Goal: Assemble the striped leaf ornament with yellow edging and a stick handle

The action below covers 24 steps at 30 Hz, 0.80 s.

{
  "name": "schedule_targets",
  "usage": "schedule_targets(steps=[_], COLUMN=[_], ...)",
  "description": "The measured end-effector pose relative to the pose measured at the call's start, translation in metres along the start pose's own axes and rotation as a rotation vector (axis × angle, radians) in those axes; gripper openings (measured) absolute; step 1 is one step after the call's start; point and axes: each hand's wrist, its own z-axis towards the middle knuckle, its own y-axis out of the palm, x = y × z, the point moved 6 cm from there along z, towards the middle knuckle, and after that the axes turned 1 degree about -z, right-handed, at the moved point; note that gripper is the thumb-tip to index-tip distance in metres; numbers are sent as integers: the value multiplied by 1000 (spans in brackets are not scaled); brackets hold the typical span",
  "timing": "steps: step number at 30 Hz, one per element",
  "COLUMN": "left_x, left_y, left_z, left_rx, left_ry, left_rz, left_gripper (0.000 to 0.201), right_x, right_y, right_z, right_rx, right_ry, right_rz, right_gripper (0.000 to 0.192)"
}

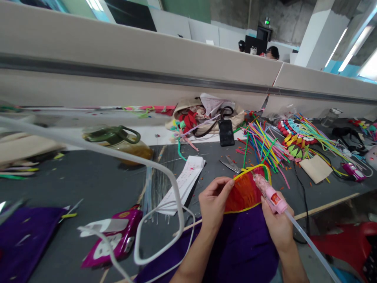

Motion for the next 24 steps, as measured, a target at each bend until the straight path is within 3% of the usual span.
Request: schedule_targets(steps=[24], left_x=[-2], left_y=[1], left_z=[0], left_rx=[-7], left_ry=[-21], left_rz=[-32], left_gripper=[17], right_x=[-8], right_y=[4], right_z=[-2], right_rx=[-79], right_ry=[36], right_rz=[20], right_gripper=[16])
